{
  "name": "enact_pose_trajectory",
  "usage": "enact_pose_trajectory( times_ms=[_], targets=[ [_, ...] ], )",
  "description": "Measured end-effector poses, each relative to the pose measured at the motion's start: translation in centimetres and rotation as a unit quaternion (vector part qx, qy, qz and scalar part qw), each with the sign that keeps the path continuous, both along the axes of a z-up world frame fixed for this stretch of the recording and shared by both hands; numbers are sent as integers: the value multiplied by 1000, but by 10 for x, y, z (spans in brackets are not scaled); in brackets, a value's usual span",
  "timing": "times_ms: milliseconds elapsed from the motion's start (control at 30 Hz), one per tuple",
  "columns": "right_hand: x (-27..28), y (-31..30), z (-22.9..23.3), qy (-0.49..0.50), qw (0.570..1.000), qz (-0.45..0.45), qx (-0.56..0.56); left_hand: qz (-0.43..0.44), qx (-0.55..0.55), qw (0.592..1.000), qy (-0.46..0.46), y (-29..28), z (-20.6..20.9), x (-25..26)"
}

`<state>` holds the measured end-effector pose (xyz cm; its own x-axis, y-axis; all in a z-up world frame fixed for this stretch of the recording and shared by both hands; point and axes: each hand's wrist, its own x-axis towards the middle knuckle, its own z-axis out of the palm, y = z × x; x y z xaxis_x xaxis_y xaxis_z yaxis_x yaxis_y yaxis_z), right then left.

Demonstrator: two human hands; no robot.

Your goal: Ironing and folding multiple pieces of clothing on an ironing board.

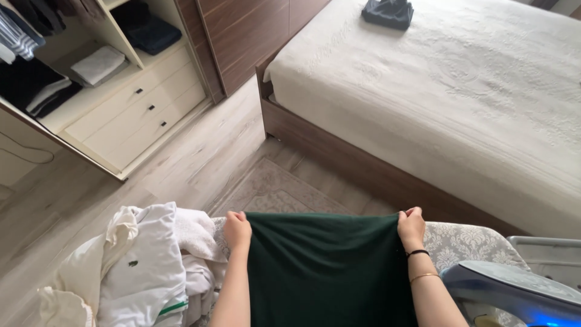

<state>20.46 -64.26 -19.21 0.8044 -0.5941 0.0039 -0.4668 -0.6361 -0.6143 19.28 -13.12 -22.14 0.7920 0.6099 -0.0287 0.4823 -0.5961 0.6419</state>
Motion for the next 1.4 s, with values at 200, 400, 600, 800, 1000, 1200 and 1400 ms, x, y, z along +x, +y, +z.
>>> enact_pose_trajectory(
  times_ms=[200,400,600,800,1000,1200,1400],
  targets=[
    [-26,26,34,-36,999,-5,-23,-18,39,999,32,-16,62,-25],
    [-97,7,6,16,999,6,48,-25,-6,999,-19,6,26,-60],
    [-210,-30,-52,-6,962,19,273,-109,-140,977,115,29,7,-179],
    [-326,-23,-47,144,907,24,396,-140,-209,962,109,37,-27,-288],
    [-367,-2,-44,12,1000,-19,12,-53,-14,998,24,15,-31,-333],
    [-374,43,20,245,951,-34,-184,-71,96,984,133,17,14,-347],
    [-368,70,57,169,927,47,-331,-128,215,952,174,-22,113,-329]
  ],
)
